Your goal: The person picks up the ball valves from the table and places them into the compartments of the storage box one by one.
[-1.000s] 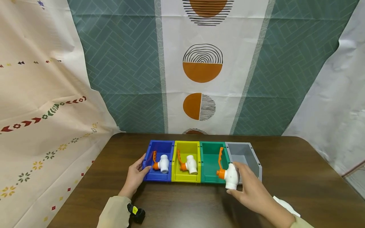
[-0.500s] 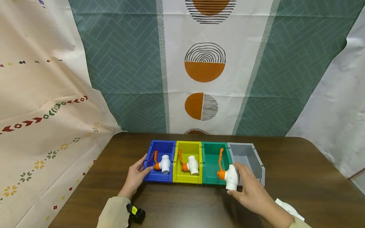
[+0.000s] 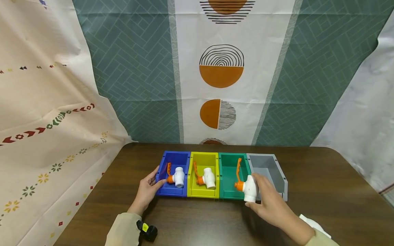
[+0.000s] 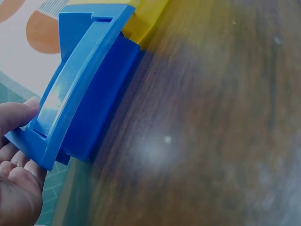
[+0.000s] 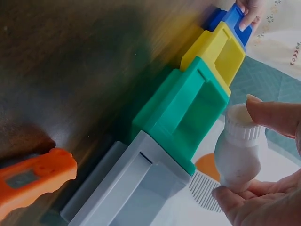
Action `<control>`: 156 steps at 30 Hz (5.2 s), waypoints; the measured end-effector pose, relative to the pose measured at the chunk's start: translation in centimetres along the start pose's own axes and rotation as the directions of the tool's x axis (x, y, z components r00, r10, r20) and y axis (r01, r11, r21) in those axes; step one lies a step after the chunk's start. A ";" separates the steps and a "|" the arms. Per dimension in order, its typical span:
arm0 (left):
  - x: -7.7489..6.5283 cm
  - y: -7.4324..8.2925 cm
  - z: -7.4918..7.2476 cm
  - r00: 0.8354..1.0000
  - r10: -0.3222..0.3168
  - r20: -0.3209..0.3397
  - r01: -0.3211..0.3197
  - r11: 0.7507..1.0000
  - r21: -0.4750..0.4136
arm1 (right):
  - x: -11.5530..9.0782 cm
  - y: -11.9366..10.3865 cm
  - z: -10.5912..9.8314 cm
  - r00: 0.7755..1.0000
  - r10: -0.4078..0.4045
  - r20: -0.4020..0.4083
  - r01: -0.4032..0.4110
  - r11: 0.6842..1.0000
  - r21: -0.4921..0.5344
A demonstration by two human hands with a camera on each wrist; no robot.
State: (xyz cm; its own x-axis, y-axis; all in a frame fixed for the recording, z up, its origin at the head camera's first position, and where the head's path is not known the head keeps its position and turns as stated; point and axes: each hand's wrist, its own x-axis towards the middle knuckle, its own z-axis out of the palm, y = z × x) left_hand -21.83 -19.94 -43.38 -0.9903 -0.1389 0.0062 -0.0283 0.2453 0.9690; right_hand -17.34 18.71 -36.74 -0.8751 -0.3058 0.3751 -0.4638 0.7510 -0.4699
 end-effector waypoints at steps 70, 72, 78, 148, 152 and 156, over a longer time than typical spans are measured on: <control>0.0 -0.4 0.8 0.999 0.036 -0.029 -0.037 0.999 -0.031 | 2.9 1.5 1.0 0.985 0.007 0.171 -0.018 0.998 0.061; 0.0 -0.4 0.7 0.999 0.032 -0.032 -0.033 0.999 -0.030 | 3.1 1.5 1.1 0.983 0.019 0.182 -0.033 0.997 0.070; -0.2 -0.3 0.5 0.999 0.024 -0.044 -0.025 0.999 -0.022 | 3.7 1.6 1.2 0.975 0.044 0.217 -0.065 0.994 0.092; -0.4 -0.5 0.4 0.999 0.040 -0.009 -0.040 0.999 -0.003 | 6.6 2.8 3.2 0.971 -0.027 0.238 0.045 0.997 -0.069; -0.4 -0.6 0.6 0.999 0.047 -0.014 -0.047 0.999 -0.011 | 6.7 3.0 3.0 0.967 -0.042 0.250 0.065 0.994 -0.084; -0.4 -0.6 0.7 0.999 0.048 -0.014 -0.049 0.999 -0.021 | 6.8 3.1 2.9 0.963 -0.032 0.269 0.060 0.994 -0.096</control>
State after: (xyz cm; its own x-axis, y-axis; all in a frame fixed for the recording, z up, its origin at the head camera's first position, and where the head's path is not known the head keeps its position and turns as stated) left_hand -21.51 -19.36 -44.12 -0.9885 -0.1400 0.0565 0.0228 0.2313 0.9726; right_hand -25.17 17.25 -37.96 -0.8648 -0.4756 0.1612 -0.4998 0.7841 -0.3678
